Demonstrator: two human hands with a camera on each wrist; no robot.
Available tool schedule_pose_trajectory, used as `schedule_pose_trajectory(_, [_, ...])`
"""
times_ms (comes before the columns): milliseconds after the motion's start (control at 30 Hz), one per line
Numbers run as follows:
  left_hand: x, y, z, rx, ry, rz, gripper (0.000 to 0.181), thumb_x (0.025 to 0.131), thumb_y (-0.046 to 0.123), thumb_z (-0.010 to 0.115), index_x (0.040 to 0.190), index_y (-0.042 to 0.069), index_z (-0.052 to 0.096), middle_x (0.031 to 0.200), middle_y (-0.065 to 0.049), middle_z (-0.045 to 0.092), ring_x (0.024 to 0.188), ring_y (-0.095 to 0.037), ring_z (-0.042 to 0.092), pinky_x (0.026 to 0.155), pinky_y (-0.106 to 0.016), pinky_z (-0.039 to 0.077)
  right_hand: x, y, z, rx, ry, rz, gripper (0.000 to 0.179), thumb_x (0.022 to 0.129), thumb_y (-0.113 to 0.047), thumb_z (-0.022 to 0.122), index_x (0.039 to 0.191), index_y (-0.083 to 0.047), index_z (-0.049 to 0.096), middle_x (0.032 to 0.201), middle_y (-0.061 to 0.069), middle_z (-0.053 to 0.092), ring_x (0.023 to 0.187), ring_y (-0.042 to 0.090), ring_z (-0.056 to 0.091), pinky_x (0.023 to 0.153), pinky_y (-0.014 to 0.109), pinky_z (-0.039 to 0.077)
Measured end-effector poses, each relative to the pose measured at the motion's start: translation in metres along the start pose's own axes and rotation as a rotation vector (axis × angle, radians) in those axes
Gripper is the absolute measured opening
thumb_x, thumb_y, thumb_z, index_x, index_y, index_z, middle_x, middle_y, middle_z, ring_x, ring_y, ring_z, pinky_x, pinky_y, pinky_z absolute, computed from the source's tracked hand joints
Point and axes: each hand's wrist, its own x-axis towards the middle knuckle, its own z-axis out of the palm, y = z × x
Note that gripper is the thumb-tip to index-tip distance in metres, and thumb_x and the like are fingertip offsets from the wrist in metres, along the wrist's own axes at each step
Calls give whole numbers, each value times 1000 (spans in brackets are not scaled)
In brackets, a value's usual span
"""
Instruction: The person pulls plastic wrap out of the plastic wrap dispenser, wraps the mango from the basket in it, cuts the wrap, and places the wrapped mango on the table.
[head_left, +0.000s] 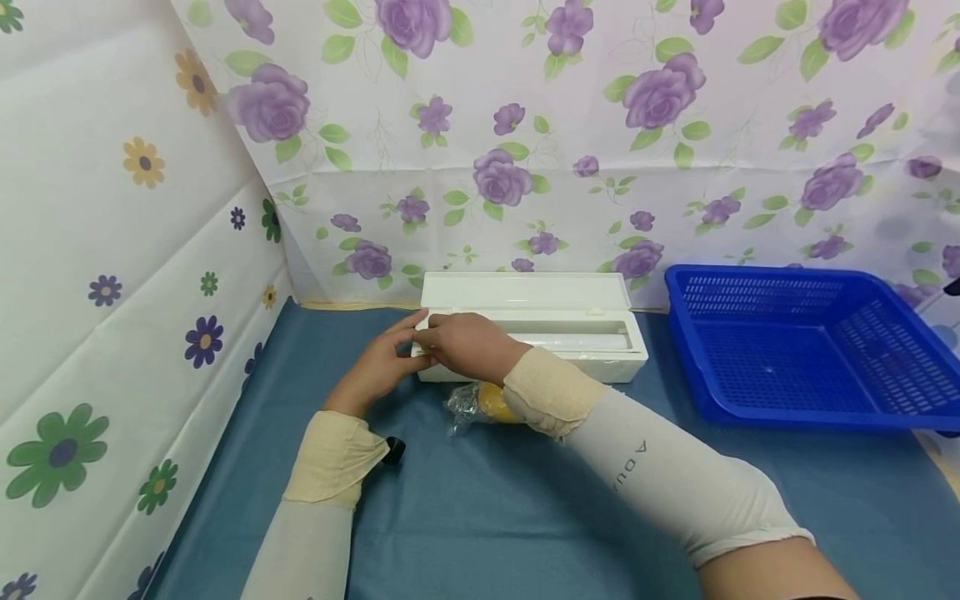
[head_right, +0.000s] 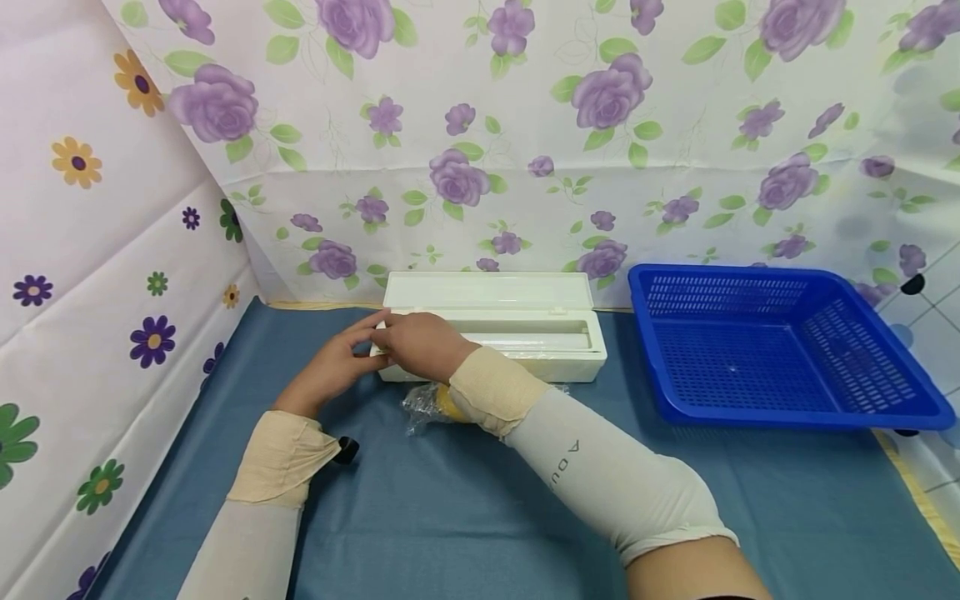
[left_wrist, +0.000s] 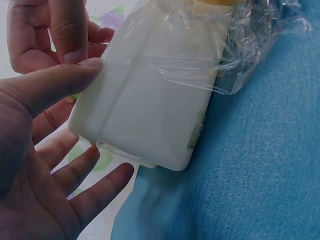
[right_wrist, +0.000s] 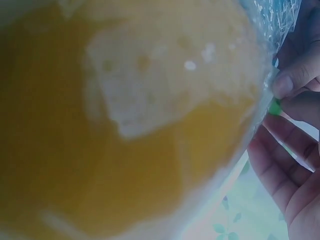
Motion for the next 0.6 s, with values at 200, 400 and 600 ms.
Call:
schedule_pose_trajectory(200, [0,1,0,3,0,-4,30,95,20,72,121,7,71,170,0,23,157,-33,18,115,-58,39,-2,1,0,11,8,-2,34,100,-20,65,134,-21,66,104,6,68,83,19,68,77,33,56])
schedule_pose_trajectory(400, [-1,2,1,9,4,-10,22,95,19,72,113,8,72,170,2,23,158,-32,18,115,-59,38,-3,1,-1,19,4,-17,32,101,-19,64,133,-19,66,103,7,68,84,20,68,77,33,56])
schedule_pose_trajectory(600, [-1,0,-1,9,-2,-8,21,95,21,72,113,10,72,170,4,22,158,-31,16,116,-59,37,-3,1,-1,3,-6,-12,32,101,-20,63,133,-19,66,104,6,68,85,19,69,78,32,56])
